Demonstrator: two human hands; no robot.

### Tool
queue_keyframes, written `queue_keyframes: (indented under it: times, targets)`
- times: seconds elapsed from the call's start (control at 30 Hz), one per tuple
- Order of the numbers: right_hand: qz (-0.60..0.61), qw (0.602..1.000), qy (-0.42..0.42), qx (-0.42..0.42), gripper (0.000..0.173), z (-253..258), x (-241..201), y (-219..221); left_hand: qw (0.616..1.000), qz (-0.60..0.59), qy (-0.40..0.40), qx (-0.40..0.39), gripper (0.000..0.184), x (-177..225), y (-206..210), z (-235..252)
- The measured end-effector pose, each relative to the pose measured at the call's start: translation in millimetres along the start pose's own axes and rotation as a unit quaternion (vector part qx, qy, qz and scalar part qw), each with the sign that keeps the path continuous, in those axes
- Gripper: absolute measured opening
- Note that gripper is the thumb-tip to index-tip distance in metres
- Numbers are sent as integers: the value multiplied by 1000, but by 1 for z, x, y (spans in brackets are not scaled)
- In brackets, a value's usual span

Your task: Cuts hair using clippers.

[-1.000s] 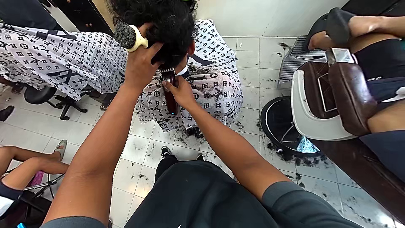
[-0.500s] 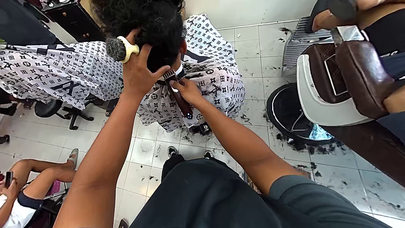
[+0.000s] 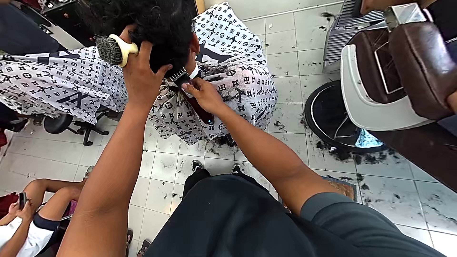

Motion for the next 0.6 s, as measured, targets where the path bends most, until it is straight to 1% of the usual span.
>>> queue_keyframes:
  times: [0.03, 0.07, 0.1, 0.17, 0.2, 0.23, 0.33, 0.37, 0.47, 0.5, 0.53, 0.6]
  targets:
    - [-5, 1000, 15, 0, 50, -1, 1, -2, 1000, 6, -1, 0, 61, -1, 0, 0]
    - [3, 1000, 10, 7, 49, -2, 0, -4, 1000, 10, -2, 0, 62, -2, 0, 0]
    - [25, 999, -17, 19, 46, -2, -5, -6, 1000, 11, 1, 2, 62, -3, 0, 1]
    - [82, 991, -99, 37, 38, -5, -17, -6, 1000, 3, 8, 7, 61, -4, -1, 1]
    - [94, 988, -119, 36, 38, -7, -21, -5, 1000, -2, 10, 3, 60, -5, 0, 1]
    - [78, 990, -112, 35, 38, -7, -21, -5, 1000, -3, 12, 4, 60, -5, 0, 1]
    - [-3, 1000, -15, 18, 46, -3, -6, -6, 1000, 7, 9, 6, 59, -6, -1, 1]
    - [1, 1000, -14, 22, 46, -2, -5, -7, 1000, 9, 7, 4, 59, -6, -1, 1]
    - [78, 991, -98, 40, 39, -5, -20, -8, 1000, -2, 10, 0, 59, -6, -1, 0]
    - [82, 990, -110, 37, 39, -6, -23, -8, 1000, -3, 15, 6, 59, -6, -2, 0]
    - [63, 993, -96, 32, 39, -5, -23, -9, 1000, -2, 17, 10, 59, -7, -2, 0]
    - [0, 999, -29, 14, 45, -2, -11, -11, 1000, 1, 17, 12, 60, -7, -2, -1]
Point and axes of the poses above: each hand's wrist, its own z-axis towards the middle knuckle, its own y-axis out of the palm, x = y × z, the point moved 8 cm from there along z, towards the middle knuckle, and after that the axes turned 9 degrees about -y, right-handed, at the moved point
